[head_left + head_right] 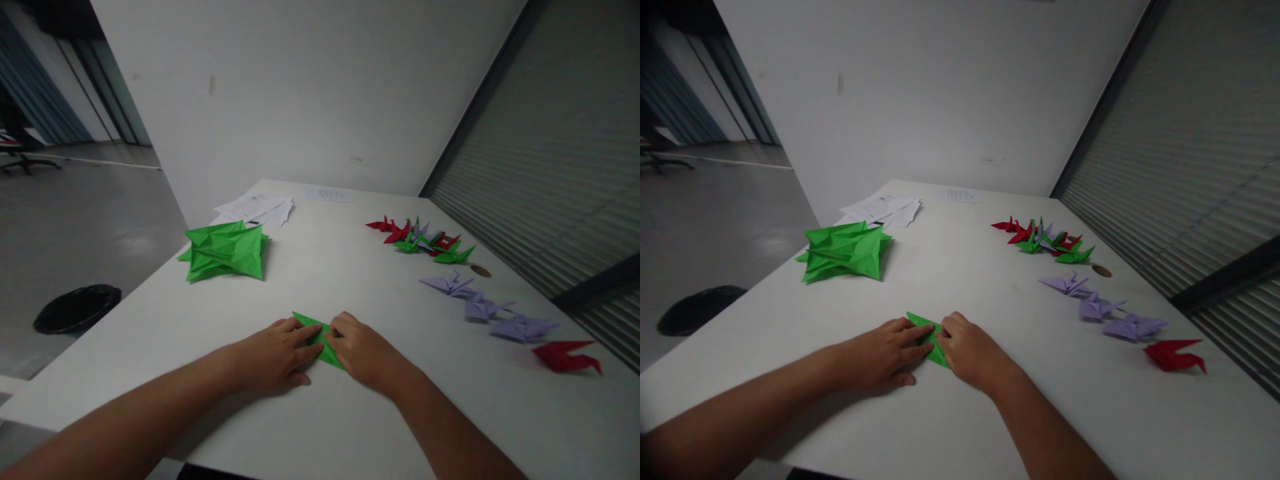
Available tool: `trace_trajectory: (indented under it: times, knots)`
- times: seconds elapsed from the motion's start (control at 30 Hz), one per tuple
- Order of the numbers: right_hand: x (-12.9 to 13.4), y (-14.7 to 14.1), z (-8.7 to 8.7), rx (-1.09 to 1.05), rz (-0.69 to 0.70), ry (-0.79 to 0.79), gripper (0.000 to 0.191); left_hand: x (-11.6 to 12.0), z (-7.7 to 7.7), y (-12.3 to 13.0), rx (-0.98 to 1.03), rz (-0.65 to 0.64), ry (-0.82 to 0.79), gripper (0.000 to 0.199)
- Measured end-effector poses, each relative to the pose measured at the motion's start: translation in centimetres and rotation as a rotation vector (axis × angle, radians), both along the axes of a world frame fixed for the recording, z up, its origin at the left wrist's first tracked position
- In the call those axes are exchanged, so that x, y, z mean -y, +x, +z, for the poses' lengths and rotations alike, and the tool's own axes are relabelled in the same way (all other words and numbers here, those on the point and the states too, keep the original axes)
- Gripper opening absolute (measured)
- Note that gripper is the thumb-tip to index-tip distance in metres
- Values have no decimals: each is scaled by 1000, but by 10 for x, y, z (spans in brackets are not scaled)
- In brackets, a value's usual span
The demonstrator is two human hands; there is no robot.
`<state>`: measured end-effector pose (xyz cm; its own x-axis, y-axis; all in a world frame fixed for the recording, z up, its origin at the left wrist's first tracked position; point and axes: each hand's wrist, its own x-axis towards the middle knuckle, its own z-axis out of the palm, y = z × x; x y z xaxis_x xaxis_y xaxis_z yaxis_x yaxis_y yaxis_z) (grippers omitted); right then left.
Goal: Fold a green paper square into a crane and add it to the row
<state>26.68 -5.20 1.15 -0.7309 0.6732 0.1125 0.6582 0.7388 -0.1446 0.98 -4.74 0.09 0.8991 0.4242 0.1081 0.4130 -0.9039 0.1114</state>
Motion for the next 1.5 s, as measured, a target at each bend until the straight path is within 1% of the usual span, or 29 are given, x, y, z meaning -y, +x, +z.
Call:
trace_trajectory:
  times: [0.03,0.2,0.33,0.43,0.6,0.7,0.8,0.93,1.03,1.13,1.23,1.33,1.5]
  knots:
    - [1,0,2,6,1,-11,12,0,-1,0,-1,2,-1,62]
    - [5,4,13,10,20,-64,28,0,-1,0,-21,7,-9,61]
    - [9,12,25,-21,22,-170,27,0,1,0,-29,21,-26,63]
    - [10,16,29,-45,14,-246,25,1,4,1,-47,36,-41,62]
    - [9,17,28,-54,12,-277,24,2,5,7,-13,50,-40,60]
    - [9,16,26,-47,18,-260,25,2,2,11,28,78,-52,69]
    - [10,16,26,-48,20,-230,25,3,1,14,17,103,-40,76]
    - [8,20,25,-82,14,-254,25,4,1,15,-20,116,-20,73]
    - [3,26,21,-154,-18,-308,27,5,2,15,-40,125,-17,72]
    - [-2,28,16,-184,-36,-308,30,5,1,16,-44,131,-14,71]
    - [-2,26,13,-122,-27,-289,30,5,0,16,-35,134,-12,70]
    - [2,23,15,-35,-37,-266,25,6,-2,16,-25,142,-6,69]
    - [7,25,22,17,-162,-314,12,6,-5,15,-26,162,0,71]
